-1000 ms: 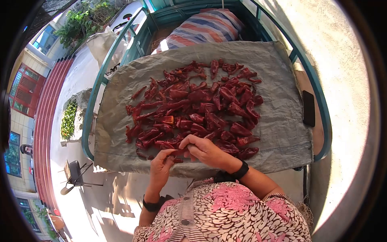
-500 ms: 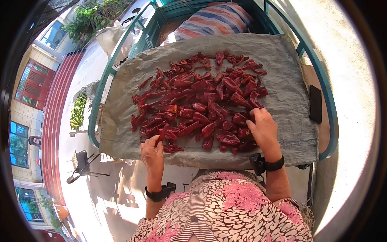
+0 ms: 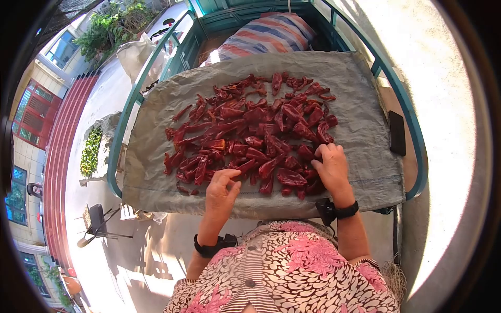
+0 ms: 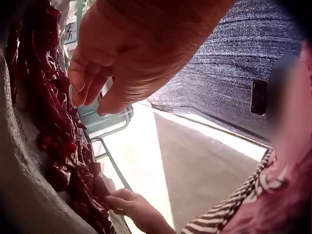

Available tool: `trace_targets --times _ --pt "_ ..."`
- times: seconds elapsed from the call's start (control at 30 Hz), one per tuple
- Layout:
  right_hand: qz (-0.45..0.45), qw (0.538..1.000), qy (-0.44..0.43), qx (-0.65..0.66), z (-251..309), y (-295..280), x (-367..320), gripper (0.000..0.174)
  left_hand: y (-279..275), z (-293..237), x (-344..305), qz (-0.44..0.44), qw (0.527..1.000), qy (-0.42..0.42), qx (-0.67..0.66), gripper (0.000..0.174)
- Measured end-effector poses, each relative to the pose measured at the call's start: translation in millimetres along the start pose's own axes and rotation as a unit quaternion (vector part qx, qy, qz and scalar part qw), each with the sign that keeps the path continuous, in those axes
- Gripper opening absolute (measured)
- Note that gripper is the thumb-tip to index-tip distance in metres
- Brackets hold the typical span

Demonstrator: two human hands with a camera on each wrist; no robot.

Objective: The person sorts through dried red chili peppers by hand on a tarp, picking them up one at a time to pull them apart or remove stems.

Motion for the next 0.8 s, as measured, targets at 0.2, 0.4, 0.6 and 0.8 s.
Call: trace_targets --times 0.2,0.4,0.6,0.8 --pt "0.054 0.971 0.064 0.224 65 -31 -5 0.013 6 -24 -2 0.092 0.988 0.071 -0.099 0.056" --pt "0.183 0.896 0.011 0.405 117 2 -29 0.009 23 0 -5 0.201 0.97 0.113 -0.074 0.067" --pt "0.146 0.869 0.099 0.463 104 3 -34 0.013 4 29 -8 0.176 0.983 0.047 -0.034 0.042" --pt "-0.019 0.984 -0.012 0.178 95 13 -5 0.019 -38 29 26 -0.097 0.991 0.08 0.043 0.048"
Point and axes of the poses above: each hand's wrist, its own x-axis towards the middle knuckle, its own y-axis out of the palm, z = x × y, the point moved 2 cm from there along x, towards the middle knuckle, and after that the axes turned 6 degrees about -y, right-handed, at the moved point
